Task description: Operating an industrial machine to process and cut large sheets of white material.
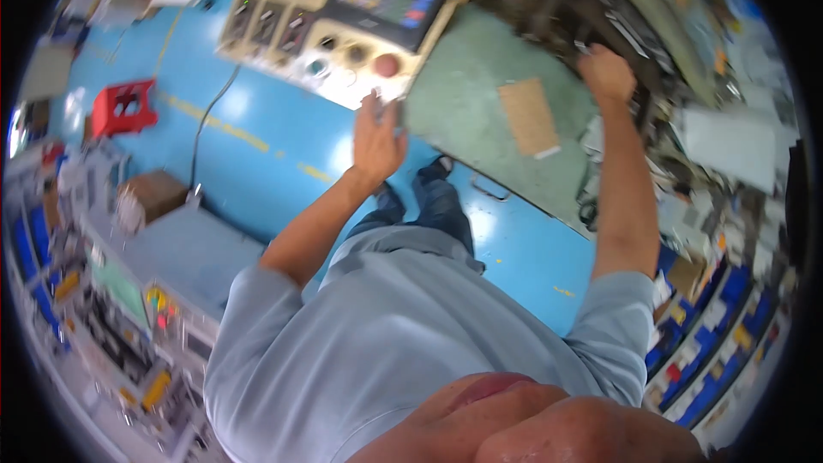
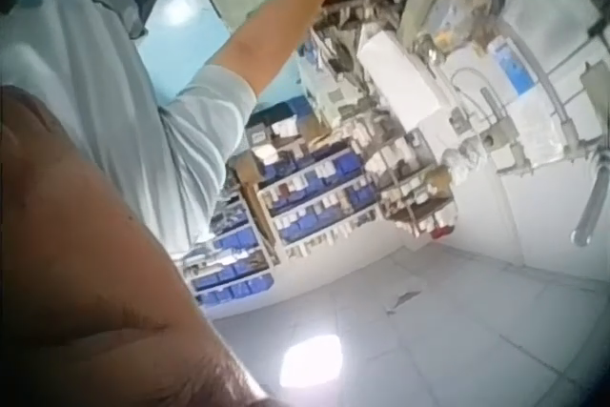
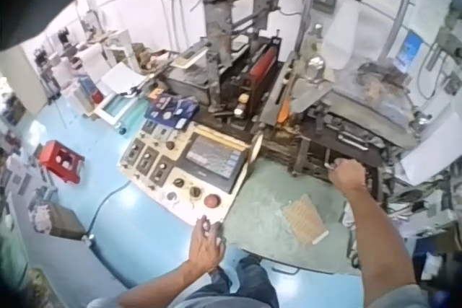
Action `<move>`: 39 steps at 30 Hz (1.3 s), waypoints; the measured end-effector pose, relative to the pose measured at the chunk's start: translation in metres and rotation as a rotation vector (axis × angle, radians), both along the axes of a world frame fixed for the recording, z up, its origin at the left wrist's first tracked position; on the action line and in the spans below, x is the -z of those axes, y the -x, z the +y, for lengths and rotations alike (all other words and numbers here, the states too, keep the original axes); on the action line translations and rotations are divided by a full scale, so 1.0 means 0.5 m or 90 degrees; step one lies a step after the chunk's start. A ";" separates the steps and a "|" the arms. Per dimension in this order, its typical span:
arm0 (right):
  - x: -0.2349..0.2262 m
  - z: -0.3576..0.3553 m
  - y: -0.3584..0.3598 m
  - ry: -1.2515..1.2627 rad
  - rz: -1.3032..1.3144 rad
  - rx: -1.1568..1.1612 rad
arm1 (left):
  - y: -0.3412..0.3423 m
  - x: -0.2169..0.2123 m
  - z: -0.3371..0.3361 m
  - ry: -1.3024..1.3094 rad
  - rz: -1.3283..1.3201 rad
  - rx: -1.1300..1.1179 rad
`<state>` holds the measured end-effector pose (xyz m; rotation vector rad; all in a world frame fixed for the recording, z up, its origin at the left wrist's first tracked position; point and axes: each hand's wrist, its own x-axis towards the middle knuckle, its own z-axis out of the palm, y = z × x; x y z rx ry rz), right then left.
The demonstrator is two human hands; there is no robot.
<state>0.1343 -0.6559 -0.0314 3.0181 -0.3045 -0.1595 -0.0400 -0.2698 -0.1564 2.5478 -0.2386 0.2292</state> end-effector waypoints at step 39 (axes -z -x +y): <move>0.001 0.033 0.061 -0.062 -0.057 0.013 | -0.077 0.054 -0.198 0.030 -0.185 0.215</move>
